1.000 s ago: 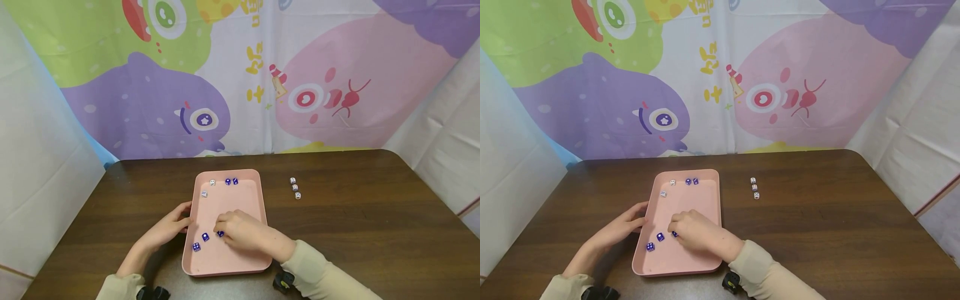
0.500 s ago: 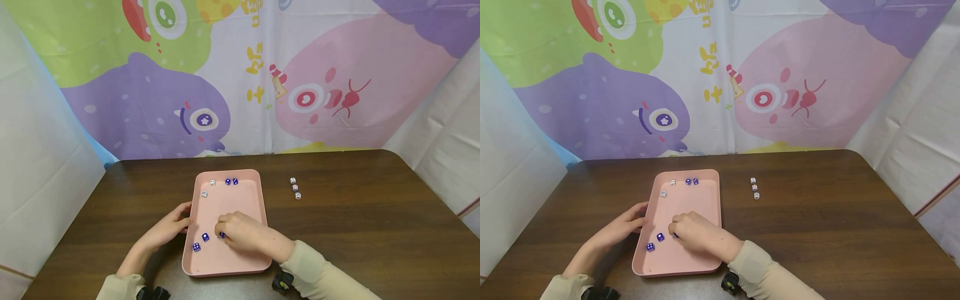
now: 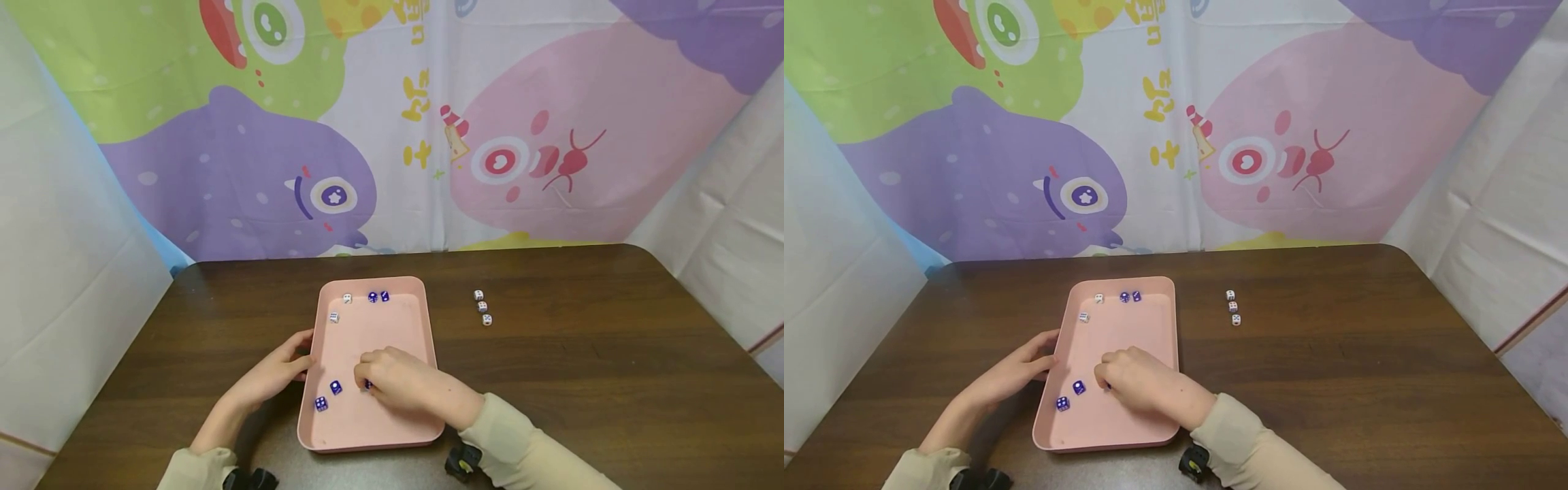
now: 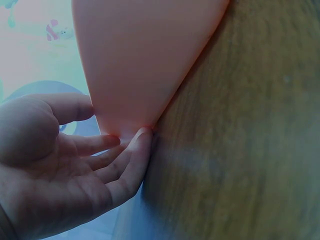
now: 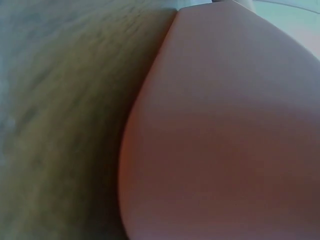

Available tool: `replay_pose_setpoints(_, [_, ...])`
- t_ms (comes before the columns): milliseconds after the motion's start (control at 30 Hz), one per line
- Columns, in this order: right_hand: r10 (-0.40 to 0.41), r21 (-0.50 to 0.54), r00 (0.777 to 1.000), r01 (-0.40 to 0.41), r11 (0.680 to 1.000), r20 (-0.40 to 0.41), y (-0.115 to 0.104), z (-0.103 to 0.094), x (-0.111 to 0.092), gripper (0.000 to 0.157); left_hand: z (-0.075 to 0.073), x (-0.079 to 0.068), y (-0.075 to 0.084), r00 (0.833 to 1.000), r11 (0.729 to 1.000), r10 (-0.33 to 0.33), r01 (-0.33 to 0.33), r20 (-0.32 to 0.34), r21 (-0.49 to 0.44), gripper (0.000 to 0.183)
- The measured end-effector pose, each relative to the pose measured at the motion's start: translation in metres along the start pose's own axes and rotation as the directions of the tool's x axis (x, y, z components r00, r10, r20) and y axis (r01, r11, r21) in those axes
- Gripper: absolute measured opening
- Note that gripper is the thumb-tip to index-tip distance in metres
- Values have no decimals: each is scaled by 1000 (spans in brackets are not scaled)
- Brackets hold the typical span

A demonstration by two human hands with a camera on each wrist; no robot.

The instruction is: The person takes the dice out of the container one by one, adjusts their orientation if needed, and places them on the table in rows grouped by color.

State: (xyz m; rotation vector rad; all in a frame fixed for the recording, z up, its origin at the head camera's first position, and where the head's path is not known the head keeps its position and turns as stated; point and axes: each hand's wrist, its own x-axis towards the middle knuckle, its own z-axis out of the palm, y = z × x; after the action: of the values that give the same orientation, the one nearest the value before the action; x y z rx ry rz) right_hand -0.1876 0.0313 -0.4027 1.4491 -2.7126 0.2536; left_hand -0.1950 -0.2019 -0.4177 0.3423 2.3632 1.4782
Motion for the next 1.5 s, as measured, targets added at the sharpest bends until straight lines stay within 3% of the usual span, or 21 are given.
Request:
replay_pose_setpoints(433, [71, 134, 996, -64, 989, -50, 10, -5, -11, 15, 1, 0, -1, 1000, 1000, -17, 17, -10, 5, 50])
replay_pose_setpoints(833, [113, 149, 986, -94, 984, -124, 31, -15, -22, 12, 0, 0, -2, 1000, 1000, 3, -3, -3, -13, 50])
replay_pose_setpoints(1133, [197, 187, 969, -169, 968, -149, 53, -28, -34, 15, 0, 1, -3, 1000, 1000, 0, 0, -5, 1, 49])
replay_pose_setpoints(1500, [266, 178, 945, -233, 956, -190, 74, -31, -42, 15, -1, 0, -1, 1000, 1000, 2, -2, 5, 0, 50])
